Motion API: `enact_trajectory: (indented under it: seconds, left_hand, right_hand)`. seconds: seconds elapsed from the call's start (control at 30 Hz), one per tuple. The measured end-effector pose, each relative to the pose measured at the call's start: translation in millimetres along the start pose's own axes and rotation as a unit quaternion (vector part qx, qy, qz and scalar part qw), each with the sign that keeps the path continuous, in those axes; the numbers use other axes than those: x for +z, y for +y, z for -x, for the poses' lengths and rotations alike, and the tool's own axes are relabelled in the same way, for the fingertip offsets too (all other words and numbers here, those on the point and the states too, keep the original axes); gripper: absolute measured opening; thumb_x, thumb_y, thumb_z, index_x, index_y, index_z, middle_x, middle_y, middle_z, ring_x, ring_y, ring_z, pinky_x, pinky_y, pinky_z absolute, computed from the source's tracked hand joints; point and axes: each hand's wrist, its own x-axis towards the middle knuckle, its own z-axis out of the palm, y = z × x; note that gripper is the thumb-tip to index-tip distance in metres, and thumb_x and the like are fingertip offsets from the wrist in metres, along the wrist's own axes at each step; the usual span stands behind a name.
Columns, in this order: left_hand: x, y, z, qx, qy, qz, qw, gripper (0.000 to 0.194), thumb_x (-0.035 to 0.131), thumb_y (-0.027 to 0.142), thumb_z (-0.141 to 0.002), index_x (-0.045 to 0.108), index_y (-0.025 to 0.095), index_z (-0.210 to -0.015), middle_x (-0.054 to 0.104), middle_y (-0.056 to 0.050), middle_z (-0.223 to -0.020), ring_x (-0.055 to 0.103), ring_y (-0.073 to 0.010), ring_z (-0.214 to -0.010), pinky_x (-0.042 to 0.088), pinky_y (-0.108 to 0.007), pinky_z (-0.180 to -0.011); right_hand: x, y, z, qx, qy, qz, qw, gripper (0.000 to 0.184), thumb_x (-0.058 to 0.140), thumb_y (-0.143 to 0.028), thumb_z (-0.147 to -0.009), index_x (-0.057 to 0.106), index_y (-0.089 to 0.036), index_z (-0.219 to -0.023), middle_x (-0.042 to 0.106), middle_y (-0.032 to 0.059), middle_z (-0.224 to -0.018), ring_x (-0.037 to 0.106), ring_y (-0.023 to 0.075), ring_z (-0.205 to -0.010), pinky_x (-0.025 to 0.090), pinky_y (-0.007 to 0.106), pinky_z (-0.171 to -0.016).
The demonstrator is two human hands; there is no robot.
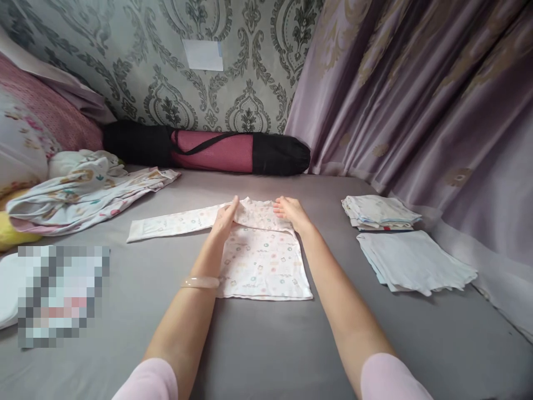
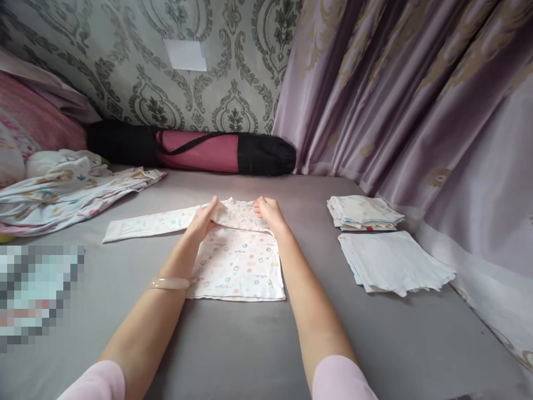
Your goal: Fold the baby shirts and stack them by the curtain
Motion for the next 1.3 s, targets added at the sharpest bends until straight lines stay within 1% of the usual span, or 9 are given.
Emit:
enact_trajectory:
  seconds: [0.13, 0.27, 0.33, 0.43, 0.53, 0.73, 0.87, 1.07, 1.3]
  left_hand:
    - [-2.3, -3, 2, 0.026, 0.047, -0.053, 0.997, 0.042, 0.069, 0.044, -0.068, 0.068, 0.012, -0.096, 0.068, -0.004, -0.077, 0.063, -0.0201, -0.075, 0.048, -0.029, -0.07]
    - [-3.3, -5, 1, 0.076, 0.046, -0.091, 0.992, 0.04, 0.055, 0.037, -0.079, 0.064, 0.013, -0.11, 0.069, -0.006, -0.09, 0.064, -0.0216, -0.088, 0.05, -0.032, -0.081]
    - [-5.2, -4, 1, 0.115, 0.072, -0.144, 0.98, 0.046, 0.055, 0.034, -0.081, 0.058, 0.015, -0.123, 0.068, -0.01, -0.109, 0.062, -0.0254, -0.105, 0.049, -0.037, -0.092]
    - [-7.5, -3, 2, 0.216, 0.144, -0.276, 0.925, 0.051, 0.054, 0.025, -0.083, 0.05, 0.014, -0.133, 0.057, -0.018, -0.132, 0.05, -0.0302, -0.127, 0.039, -0.046, -0.108]
    - [-4.2, -4, 4, 0.259, 0.113, -0.363, 0.888, 0.041, 0.043, 0.018, -0.087, 0.057, 0.015, -0.126, 0.062, -0.017, -0.124, 0.055, -0.0299, -0.122, 0.041, -0.047, -0.106]
    - [5.6, -19, 6, 0.228, -0.018, -0.411, 0.883, 0.055, 0.043, 0.009, -0.074, 0.058, 0.015, -0.127, 0.066, -0.013, -0.123, 0.06, -0.0272, -0.116, 0.045, -0.042, -0.104]
    - [1.3, -33, 3, 0.25, -0.037, -0.408, 0.877, 0.065, 0.043, 0.007, -0.07, 0.052, 0.012, -0.134, 0.062, -0.016, -0.132, 0.056, -0.0273, -0.123, 0.043, -0.043, -0.107]
    - [0.9, -42, 3, 0.293, -0.036, -0.436, 0.85, 0.047, 0.037, 0.017, -0.09, 0.048, 0.014, -0.135, 0.061, -0.017, -0.131, 0.056, -0.0268, -0.124, 0.04, -0.049, -0.108]
    - [7.9, -29, 18, 0.245, -0.033, -0.534, 0.808, 0.044, 0.032, 0.026, -0.099, 0.046, 0.012, -0.138, 0.054, -0.018, -0.142, 0.046, -0.0275, -0.137, 0.029, -0.05, -0.115]
  right_hand:
    - [12, 17, 4, -0.09, 0.003, 0.267, 0.959, 0.038, 0.037, -0.027, -0.098, 0.064, -0.018, -0.124, 0.065, 0.0113, -0.13, 0.058, 0.0232, -0.122, 0.043, 0.036, -0.104]
    - [46, 30, 16, -0.179, -0.066, 0.409, 0.892, 0.054, 0.031, -0.027, -0.099, 0.041, -0.009, -0.148, 0.032, 0.0156, -0.159, 0.026, 0.0233, -0.148, 0.019, 0.038, -0.12]
    - [61, 36, 20, -0.171, -0.079, 0.442, 0.877, 0.062, 0.029, -0.035, -0.1, 0.027, -0.004, -0.154, 0.015, 0.0178, -0.164, 0.009, 0.0269, -0.152, 0.01, 0.044, -0.122]
    - [75, 40, 23, -0.134, -0.072, 0.462, 0.874, 0.07, 0.025, -0.044, -0.101, 0.016, -0.002, -0.156, 0.002, 0.0187, -0.165, -0.003, 0.0299, -0.152, 0.002, 0.052, -0.12]
    - [82, 39, 24, -0.152, -0.069, 0.47, 0.866, 0.07, 0.023, -0.043, -0.101, 0.013, -0.003, -0.157, -0.001, 0.0173, -0.165, -0.006, 0.0285, -0.152, -0.003, 0.052, -0.12]
    - [84, 41, 24, -0.179, -0.147, 0.495, 0.838, 0.07, 0.027, -0.032, -0.095, 0.015, -0.001, -0.157, 0.005, 0.0151, -0.165, -0.002, 0.027, -0.153, -0.003, 0.049, -0.121]
    - [80, 49, 23, -0.192, -0.126, 0.489, 0.842, 0.071, 0.022, -0.037, -0.097, 0.016, 0.002, -0.156, 0.006, 0.0169, -0.165, 0.001, 0.0283, -0.152, -0.002, 0.05, -0.121]
    - [58, 51, 23, -0.118, -0.067, 0.507, 0.851, 0.073, 0.019, -0.044, -0.1, 0.012, 0.003, -0.156, 0.002, 0.0193, -0.164, 0.0, 0.0287, -0.152, -0.004, 0.049, -0.121]
    - [27, 54, 20, -0.051, -0.019, 0.545, 0.837, 0.072, 0.017, -0.044, -0.101, 0.01, 0.002, -0.156, 0.001, 0.017, -0.165, -0.003, 0.0272, -0.152, -0.003, 0.044, -0.121]
